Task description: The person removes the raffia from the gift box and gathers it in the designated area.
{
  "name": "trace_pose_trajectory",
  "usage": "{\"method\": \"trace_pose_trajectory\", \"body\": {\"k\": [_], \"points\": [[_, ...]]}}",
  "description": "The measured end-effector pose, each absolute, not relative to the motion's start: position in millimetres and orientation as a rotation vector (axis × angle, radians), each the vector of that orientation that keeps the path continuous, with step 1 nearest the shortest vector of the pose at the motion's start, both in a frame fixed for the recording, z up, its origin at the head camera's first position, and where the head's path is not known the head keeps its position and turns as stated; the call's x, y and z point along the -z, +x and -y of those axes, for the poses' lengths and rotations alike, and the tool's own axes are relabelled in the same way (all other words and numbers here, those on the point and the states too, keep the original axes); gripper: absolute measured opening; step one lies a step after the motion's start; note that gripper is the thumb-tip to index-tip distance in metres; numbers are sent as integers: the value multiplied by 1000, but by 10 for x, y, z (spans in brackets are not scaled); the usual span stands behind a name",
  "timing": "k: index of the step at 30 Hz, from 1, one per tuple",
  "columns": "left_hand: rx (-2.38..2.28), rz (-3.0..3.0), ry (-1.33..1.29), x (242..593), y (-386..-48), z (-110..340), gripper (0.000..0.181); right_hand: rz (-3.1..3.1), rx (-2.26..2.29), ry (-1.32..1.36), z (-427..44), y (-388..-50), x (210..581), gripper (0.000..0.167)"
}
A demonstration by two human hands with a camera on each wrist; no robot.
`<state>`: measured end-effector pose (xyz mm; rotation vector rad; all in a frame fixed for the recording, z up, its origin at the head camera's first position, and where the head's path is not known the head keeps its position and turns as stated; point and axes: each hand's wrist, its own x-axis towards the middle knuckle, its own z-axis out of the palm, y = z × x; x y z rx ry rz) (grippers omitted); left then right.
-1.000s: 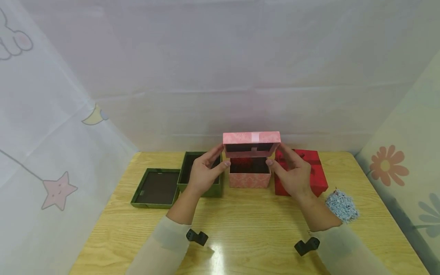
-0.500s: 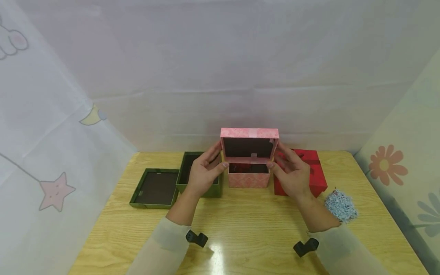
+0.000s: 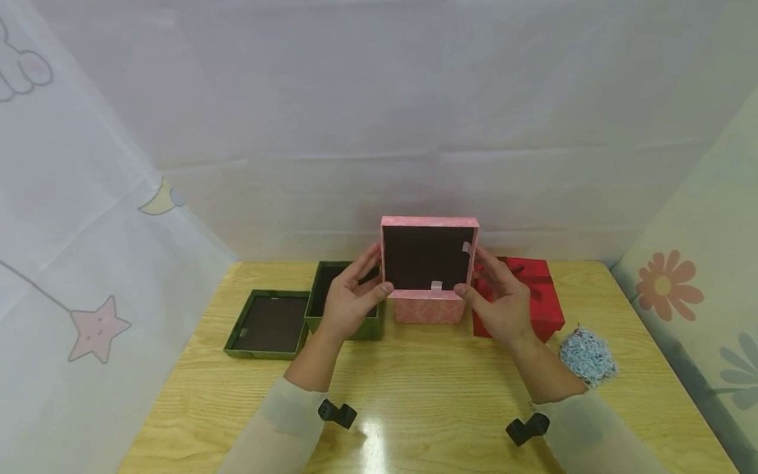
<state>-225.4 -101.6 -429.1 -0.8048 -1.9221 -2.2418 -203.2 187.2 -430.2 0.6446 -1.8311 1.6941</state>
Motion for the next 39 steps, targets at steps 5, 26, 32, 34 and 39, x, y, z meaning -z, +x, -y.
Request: {"method": "trace_pose_trajectory", "body": {"k": [5,26,32,34,39], "points": [[2248,1926,-813,4299,-2239,1029,76,1921,-1751,603,-1868,-1994,4272,81],[2326,2058,-836,4245,-2171,1231,90,2152,-1777,672,-1902,-1917,4282,103],[2274,2089,-901,4274,-2162,1298,98,2262,-1622,665,-1841,-1795,4148,108],[2252,2106,-929,4278,-2158,1316,100,2287,-1579,659,-1814,-1742,4071,109],[2219,2149,-935,4282,-2130,1354,102,2343,-1497,651,-1782,-1677,4002,110]]}}
